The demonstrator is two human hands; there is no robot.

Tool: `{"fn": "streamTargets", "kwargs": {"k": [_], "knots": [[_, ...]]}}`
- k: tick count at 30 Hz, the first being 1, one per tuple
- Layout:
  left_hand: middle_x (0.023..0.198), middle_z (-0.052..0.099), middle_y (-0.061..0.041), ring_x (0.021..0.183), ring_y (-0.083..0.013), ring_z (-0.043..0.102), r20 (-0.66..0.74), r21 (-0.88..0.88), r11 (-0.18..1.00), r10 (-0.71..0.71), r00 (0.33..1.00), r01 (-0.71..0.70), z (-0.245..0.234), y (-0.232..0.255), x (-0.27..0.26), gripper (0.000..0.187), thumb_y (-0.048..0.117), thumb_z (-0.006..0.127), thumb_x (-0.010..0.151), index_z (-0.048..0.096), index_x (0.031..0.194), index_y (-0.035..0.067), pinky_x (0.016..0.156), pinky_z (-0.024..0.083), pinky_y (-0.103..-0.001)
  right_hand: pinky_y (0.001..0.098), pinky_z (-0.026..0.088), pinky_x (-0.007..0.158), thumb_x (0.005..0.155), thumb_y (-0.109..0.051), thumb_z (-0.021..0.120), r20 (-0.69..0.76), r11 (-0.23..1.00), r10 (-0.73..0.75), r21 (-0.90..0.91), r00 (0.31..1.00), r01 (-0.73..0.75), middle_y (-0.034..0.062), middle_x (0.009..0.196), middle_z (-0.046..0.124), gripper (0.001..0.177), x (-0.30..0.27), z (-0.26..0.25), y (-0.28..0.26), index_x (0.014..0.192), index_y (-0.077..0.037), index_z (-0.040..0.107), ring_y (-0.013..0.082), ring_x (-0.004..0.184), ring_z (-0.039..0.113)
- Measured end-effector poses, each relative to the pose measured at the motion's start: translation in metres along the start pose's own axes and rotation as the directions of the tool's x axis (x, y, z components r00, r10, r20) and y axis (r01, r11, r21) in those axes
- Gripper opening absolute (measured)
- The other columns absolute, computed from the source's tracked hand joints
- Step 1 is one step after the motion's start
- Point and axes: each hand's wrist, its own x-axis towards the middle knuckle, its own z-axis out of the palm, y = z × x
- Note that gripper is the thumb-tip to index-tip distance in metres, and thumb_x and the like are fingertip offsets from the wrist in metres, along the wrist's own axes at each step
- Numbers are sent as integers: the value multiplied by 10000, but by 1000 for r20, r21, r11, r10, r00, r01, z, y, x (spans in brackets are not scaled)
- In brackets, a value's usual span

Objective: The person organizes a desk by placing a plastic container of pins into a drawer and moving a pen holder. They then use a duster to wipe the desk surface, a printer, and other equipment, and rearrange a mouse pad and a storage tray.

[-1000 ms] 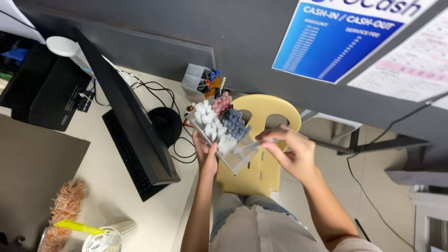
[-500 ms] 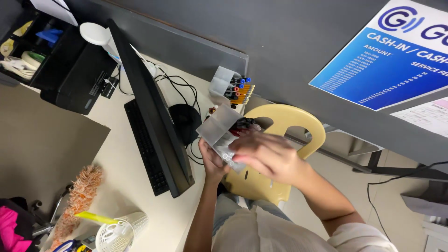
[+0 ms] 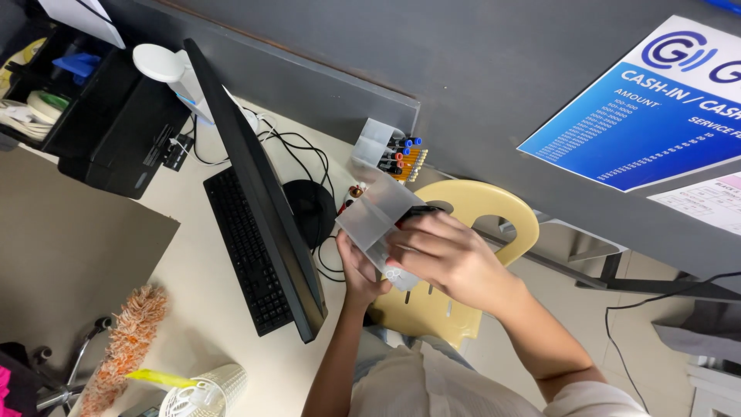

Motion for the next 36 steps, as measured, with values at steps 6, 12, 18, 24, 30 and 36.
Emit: {"fn": "streamTargets", "kwargs": {"k": [6, 12, 18, 24, 30, 36], "knots": [[1558, 369, -124, 1440, -269, 441, -18, 14, 1000, -21, 1000, 21, 7, 8, 7, 1300, 472, 984, 644, 151, 1562, 79, 1205, 389, -443, 446, 488, 948, 809, -237, 804, 11, 998, 59, -9, 998, -59, 80, 1142, 713, 227, 8, -1, 2, 916, -58, 716, 294, 1105, 629], [1519, 386, -127, 1448, -264, 429, -106, 57, 995, 82, 991, -77, 6, -7, 16, 1271, 476, 979, 674, 187, 1572, 49, 1233, 359, -430, 463, 452, 1011, 871, -264, 784, 26, 980, 191, -64, 981, -190, 110, 1256, 644, 382, 10, 0, 27, 1170, -32, 731, 289, 1093, 592], [1517, 392, -127, 1439, -257, 446, -204, 268, 932, 301, 931, -243, 22, 14, 58, 1234, 481, 943, 722, 175, 1591, 59, 1228, 390, -424, 468, 418, 1155, 1116, -299, 549, -52, 939, 338, 88, 940, -333, 237, 1524, 516, 487, 28, 4, 85, 1513, -24, 483, 422, 1386, 517], [1510, 346, -132, 1406, -274, 426, -285, 362, 875, 432, 856, -321, 0, 8, 124, 1224, 352, 973, 717, 146, 1568, 53, 1217, 405, -447, 349, 575, 802, 1050, -463, 430, 229, 725, 576, 301, 785, -620, 140, 984, 770, 540, 86, 23, 142, 1414, -86, 557, 255, 823, 760], [1612, 302, -190, 1521, -317, 303, -256, 578, 765, 499, 828, -283, -65, -8, 174, 1272, 60, 931, 652, 149, 1655, 51, 1325, 148, -413, 314, 582, 782, 1095, -508, 506, 156, 815, 435, 350, 887, -461, 74, 873, 781, 498, 122, 64, 214, 1124, -27, 632, 151, 846, 784], [1573, 381, -178, 1497, -317, 386, -319, 588, 799, 372, 872, -126, -65, 13, 204, 1193, -17, 910, 649, 203, 1607, 63, 1277, 282, -420, 330, 544, 713, 948, -590, 631, 198, 834, 399, 326, 895, -444, 90, 788, 716, 637, 147, 89, 239, 1306, -64, 628, 175, 740, 684]]}}
